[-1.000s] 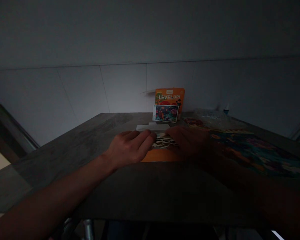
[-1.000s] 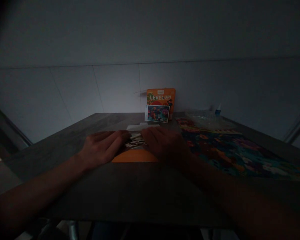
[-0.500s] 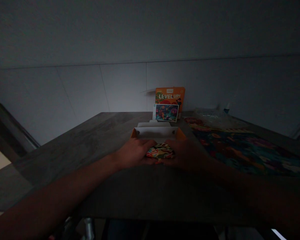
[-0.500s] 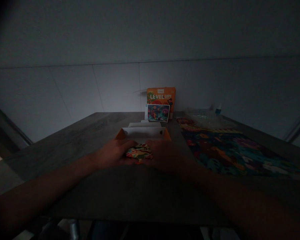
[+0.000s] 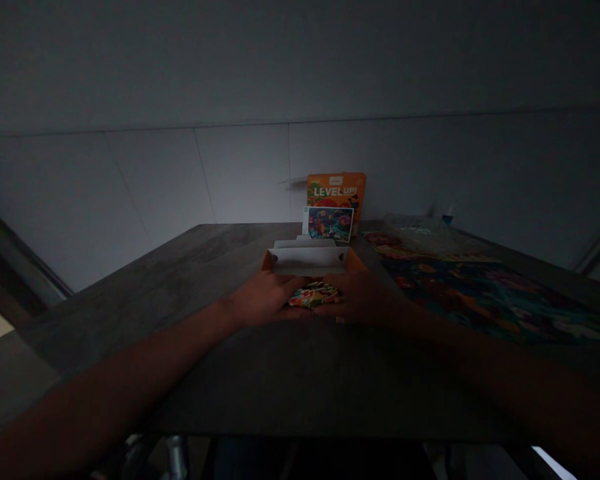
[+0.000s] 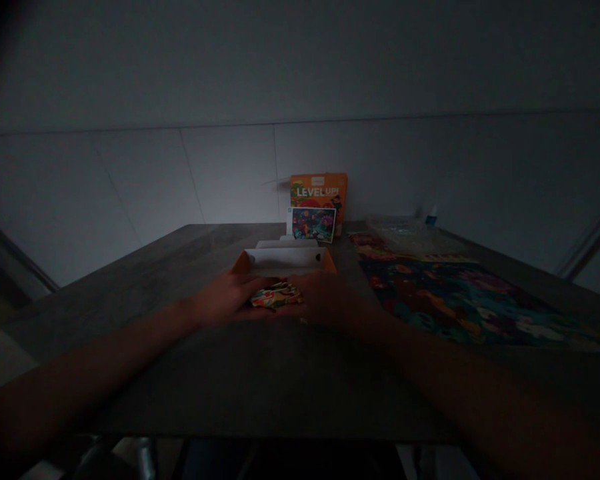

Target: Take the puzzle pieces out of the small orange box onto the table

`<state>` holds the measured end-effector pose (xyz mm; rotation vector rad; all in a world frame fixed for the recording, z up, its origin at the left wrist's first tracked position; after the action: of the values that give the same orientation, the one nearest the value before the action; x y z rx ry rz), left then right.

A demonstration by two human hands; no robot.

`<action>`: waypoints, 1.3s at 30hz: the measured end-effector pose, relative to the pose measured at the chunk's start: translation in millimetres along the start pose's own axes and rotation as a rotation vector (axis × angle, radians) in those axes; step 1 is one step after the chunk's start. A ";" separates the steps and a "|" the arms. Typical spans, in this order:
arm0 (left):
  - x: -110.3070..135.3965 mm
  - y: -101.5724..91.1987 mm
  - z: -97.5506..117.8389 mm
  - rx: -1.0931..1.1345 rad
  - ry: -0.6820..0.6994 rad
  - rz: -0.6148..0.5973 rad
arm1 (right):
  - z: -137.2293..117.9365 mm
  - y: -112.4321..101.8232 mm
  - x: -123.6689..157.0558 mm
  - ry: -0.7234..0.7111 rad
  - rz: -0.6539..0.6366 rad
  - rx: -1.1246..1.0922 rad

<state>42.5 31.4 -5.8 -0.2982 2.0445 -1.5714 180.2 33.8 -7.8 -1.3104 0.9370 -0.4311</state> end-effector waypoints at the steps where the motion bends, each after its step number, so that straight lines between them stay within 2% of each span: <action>1: 0.3 -0.4 0.4 -0.002 0.002 0.001 | -0.5 -0.3 0.2 0.002 0.003 0.006; 6: 4.1 -7.9 3.1 -0.004 0.034 0.064 | -7.1 -7.2 2.3 0.003 0.037 0.022; 11: 4.6 -10.6 -1.9 0.068 -0.010 0.103 | -7.0 -9.6 2.3 0.034 0.026 0.009; 17: 3.1 -11.7 -4.6 0.071 -0.032 0.047 | -3.8 -4.6 0.2 0.009 0.000 -0.037; 24: 5.5 -9.8 -7.5 0.087 -0.007 -0.066 | 3.7 -4.1 2.5 -0.054 -0.073 -0.262; 32: 4.8 -6.3 -9.1 0.130 0.007 0.011 | 7.5 5.5 1.2 -0.043 -0.018 -0.350; 39: 5.0 -11.4 -12.2 0.213 -0.026 0.050 | 9.2 0.0 -0.3 -0.041 0.048 -0.305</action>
<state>30.1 35.7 5.6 -0.1849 1.8307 -1.7267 187.2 39.7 -7.9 -1.5623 1.0253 -0.2287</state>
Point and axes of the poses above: each hand's wrist, its own x-axis away from the middle knuckle, its own y-axis out of the palm, z = x × y, the point moved 7 cm from there along -x, towards the middle knuckle, and after that the axes turned 1 degree about x, right-handed, at the moved point
